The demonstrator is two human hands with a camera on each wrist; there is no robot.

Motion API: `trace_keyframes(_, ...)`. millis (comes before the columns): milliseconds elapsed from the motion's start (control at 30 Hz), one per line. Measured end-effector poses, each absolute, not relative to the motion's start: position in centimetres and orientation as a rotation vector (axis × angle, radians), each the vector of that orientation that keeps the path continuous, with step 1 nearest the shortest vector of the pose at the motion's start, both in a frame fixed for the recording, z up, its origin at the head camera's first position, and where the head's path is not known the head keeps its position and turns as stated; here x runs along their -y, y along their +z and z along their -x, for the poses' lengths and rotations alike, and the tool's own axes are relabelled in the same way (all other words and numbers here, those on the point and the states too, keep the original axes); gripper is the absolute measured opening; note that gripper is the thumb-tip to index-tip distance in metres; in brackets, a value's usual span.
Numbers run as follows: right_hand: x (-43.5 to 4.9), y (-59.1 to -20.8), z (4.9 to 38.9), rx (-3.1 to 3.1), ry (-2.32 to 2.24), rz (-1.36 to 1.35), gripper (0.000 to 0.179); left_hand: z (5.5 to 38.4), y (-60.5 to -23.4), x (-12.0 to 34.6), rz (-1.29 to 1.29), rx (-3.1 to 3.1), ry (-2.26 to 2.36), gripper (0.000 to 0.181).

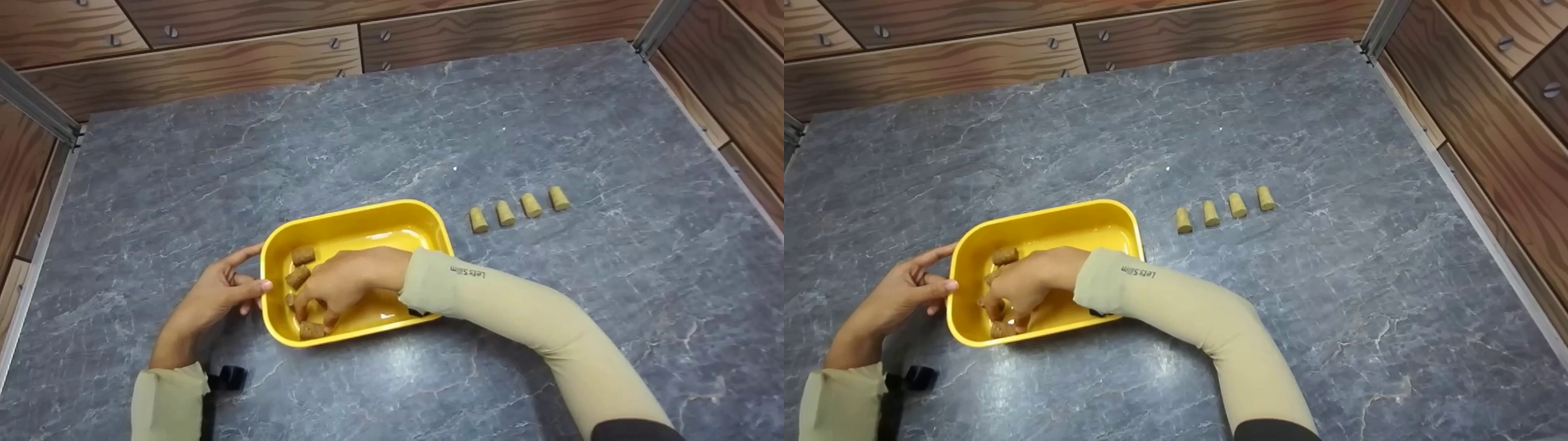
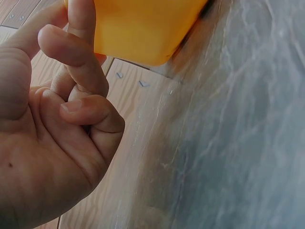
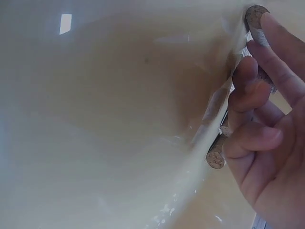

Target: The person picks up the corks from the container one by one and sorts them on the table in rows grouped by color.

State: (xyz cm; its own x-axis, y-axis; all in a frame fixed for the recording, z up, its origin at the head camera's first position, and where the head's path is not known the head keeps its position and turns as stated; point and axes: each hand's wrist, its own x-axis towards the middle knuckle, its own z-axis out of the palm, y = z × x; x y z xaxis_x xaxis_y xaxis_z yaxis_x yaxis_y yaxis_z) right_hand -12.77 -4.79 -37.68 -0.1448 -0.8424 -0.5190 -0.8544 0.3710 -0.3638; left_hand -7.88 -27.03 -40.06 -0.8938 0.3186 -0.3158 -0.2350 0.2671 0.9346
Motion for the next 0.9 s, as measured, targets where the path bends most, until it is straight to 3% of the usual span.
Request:
trace_keyframes(300,4.0,-36.3,12.8,-2.025,0.059,1.435,0.043,8.0,-40.0,26.7,-0.085,-2.076,1.674,0.073)
trace_keyframes(900,-1.6,-29.2,14.9,-2.196,-0.159,1.415,0.042,7.9,-39.8,26.9,-0.062,-2.105,1.643,0.074)
